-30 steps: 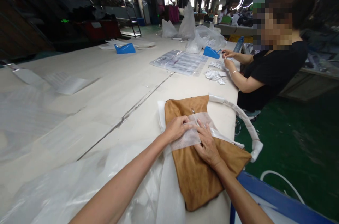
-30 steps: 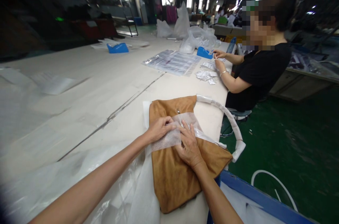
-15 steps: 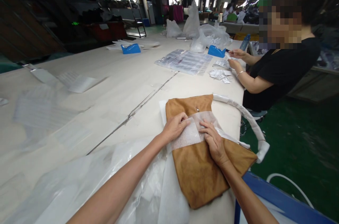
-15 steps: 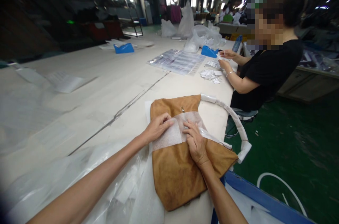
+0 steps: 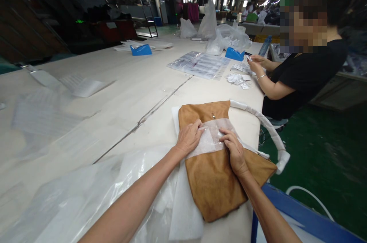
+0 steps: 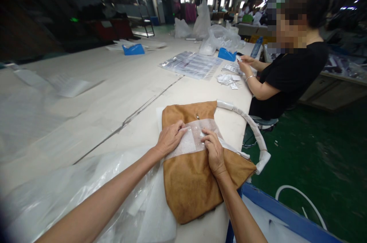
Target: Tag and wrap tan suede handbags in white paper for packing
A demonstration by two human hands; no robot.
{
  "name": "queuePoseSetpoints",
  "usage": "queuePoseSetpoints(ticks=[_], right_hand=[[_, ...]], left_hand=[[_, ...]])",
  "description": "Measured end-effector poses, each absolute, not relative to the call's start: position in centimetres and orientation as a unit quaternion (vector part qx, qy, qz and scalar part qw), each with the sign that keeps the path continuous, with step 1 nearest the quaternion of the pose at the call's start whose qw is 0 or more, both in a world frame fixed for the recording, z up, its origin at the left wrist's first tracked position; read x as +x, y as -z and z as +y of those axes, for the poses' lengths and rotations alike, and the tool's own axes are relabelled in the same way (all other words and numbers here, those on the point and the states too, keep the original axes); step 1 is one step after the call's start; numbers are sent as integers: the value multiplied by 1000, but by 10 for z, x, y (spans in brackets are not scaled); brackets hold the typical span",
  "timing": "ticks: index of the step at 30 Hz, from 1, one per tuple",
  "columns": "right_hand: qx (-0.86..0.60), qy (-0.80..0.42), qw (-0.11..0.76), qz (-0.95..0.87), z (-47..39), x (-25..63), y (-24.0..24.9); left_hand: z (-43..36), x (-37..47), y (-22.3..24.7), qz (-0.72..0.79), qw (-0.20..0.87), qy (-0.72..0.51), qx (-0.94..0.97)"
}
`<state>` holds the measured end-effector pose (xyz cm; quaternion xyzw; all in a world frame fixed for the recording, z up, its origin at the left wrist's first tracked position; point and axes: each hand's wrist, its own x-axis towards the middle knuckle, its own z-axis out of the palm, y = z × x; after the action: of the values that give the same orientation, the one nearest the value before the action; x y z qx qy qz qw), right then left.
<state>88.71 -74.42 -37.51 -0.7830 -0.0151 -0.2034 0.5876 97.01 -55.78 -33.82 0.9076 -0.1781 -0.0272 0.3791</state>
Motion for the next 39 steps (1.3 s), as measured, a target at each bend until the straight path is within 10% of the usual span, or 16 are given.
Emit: queuePoseSetpoints(ticks=[25, 39], right_hand=[[-742, 193, 640, 54, -744, 891, 374], [-770, 194, 605, 58, -741, 893, 372]], left_hand=[[-539, 977, 347, -142, 646, 94, 744], [-563, 979, 352, -175, 501, 75, 844]])
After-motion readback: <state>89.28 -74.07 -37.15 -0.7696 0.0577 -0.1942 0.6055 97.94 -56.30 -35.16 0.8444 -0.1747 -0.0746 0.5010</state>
